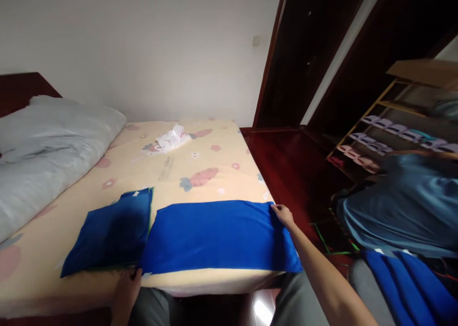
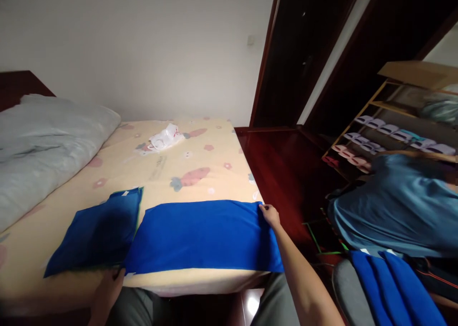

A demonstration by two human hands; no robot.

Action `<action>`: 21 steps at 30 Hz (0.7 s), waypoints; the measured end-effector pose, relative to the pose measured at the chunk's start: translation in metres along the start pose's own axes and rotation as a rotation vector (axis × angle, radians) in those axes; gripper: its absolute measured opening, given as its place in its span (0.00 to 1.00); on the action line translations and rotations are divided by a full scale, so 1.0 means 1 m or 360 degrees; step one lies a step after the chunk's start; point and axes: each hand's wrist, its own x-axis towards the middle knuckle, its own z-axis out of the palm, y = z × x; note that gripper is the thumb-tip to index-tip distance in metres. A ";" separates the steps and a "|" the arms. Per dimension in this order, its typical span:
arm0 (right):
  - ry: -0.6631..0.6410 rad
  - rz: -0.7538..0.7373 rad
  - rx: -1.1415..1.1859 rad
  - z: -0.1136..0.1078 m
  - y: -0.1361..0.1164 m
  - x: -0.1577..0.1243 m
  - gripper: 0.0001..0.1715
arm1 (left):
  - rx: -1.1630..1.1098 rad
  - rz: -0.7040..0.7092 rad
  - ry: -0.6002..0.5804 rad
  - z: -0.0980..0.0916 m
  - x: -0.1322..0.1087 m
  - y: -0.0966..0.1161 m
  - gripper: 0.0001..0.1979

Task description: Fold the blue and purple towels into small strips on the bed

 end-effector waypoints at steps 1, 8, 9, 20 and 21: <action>0.0017 0.0005 -0.0017 0.004 -0.003 0.005 0.21 | 0.0028 0.0116 0.0009 0.000 0.000 -0.003 0.13; 0.0093 -0.0055 -0.0079 0.012 -0.017 0.034 0.22 | 0.0046 0.0691 0.0456 -0.012 0.069 0.089 0.20; 0.0094 -0.0071 -0.0083 0.012 -0.017 0.038 0.21 | 0.0038 0.0750 0.0452 -0.012 0.086 0.109 0.21; 0.0186 -0.0060 -0.0070 0.022 0.000 0.036 0.27 | -0.0049 0.0476 0.0318 0.007 0.196 0.158 0.18; 0.0202 -0.0056 -0.0067 0.021 0.005 0.024 0.30 | -0.0057 0.0488 0.0379 0.008 0.187 0.154 0.19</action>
